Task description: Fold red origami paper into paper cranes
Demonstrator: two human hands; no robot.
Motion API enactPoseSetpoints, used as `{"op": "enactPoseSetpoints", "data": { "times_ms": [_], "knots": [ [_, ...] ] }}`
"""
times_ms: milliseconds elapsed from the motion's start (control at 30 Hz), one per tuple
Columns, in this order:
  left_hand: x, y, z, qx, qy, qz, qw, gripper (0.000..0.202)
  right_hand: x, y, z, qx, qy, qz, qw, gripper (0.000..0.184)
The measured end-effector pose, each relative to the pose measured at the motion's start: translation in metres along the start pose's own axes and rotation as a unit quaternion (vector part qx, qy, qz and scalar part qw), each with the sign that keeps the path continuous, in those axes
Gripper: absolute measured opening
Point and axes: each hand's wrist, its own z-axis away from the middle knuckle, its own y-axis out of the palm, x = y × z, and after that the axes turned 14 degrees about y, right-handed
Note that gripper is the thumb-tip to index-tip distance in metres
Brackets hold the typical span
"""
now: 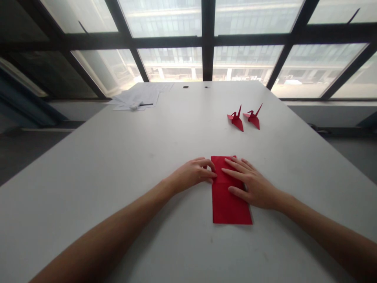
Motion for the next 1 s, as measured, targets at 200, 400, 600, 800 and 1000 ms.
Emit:
{"op": "enactPoseSetpoints", "data": {
  "times_ms": [200,400,600,800,1000],
  "knots": [
    [0.0037,0.0034,0.0017,-0.018,-0.001,0.02,1.0,0.015,-0.0006,0.0021,0.0004,-0.005,0.001,0.01,1.0,0.058],
    [0.0051,0.0043,0.0024,-0.024,-0.002,0.031,0.999,0.016,-0.0019,0.0036,0.0007,-0.008,-0.001,0.009,1.0,0.058],
    [0.0035,0.0015,0.0017,-0.018,0.008,0.041,0.999,0.016,-0.0016,0.0024,0.0008,-0.009,0.001,0.004,1.0,0.058],
    [0.0021,0.0017,0.0013,-0.009,0.012,0.03,0.999,0.016,-0.0009,0.0021,0.0005,-0.005,0.004,-0.003,1.0,0.058],
    [0.0025,0.0029,0.0009,-0.008,0.016,0.027,0.999,0.017,-0.0008,0.0027,0.001,-0.006,0.007,-0.001,1.0,0.058]
  ]
}}
